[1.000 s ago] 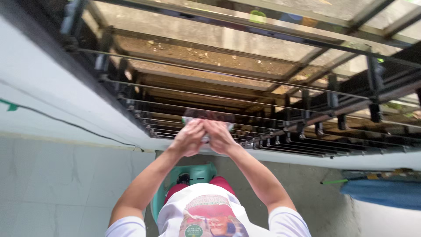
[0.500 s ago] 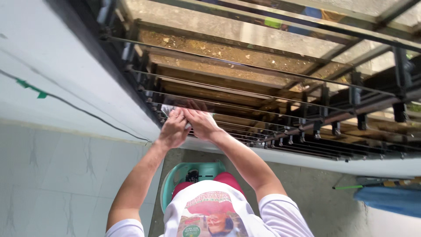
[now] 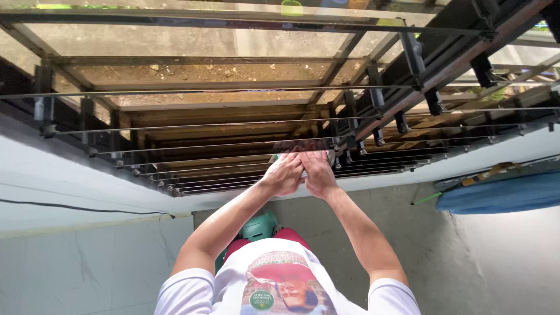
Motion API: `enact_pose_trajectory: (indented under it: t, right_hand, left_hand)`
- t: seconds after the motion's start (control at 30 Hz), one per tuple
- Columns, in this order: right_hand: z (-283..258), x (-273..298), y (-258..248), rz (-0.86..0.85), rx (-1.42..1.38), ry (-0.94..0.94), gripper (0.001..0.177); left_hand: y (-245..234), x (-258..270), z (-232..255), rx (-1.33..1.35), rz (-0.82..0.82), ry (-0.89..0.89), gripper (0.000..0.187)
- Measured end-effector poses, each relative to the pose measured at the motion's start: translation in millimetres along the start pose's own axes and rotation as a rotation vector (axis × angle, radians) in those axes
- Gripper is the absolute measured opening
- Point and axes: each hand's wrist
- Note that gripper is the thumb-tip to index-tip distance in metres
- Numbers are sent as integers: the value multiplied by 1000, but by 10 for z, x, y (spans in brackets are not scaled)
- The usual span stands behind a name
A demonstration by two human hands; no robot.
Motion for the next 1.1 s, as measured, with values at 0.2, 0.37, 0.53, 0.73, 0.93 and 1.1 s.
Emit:
enact_pose_trajectory:
  t: [0.2, 0.37, 0.53, 0.73, 0.93, 1.1]
  right_hand:
    - [-976, -575, 193, -65, -49, -173, 71]
    - [-2195, -1312, 390, -80, -243, -417, 78]
    - [-3042, -1859, 513, -241, -291, -541, 80]
    - [-2878, -1842, 480, -33, -121, -579, 89]
    - [-1642, -1165, 352, -146, -139, -395, 77]
    - [-371, -395, 45, -200, -7, -67, 59]
  left_hand:
    - [-485, 1040, -419, -74, 1, -209, 56]
    - [-995, 2299, -911, -275, 208, -320, 58]
    - [-1349, 3038, -1199, -291, 262, -546, 52]
    - [-1293, 2831, -1120, -353, 290, -500, 55]
    - [-864, 1723, -650, -302, 161, -304, 48]
    - [-328, 381, -201, -26, -86, -178, 42]
Point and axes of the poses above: each hand's wrist, its own x-axis away from the middle knuckle, its own y-axis out of the palm, z = x × y, and after that the axes turned 11 degrees about x, right-handed
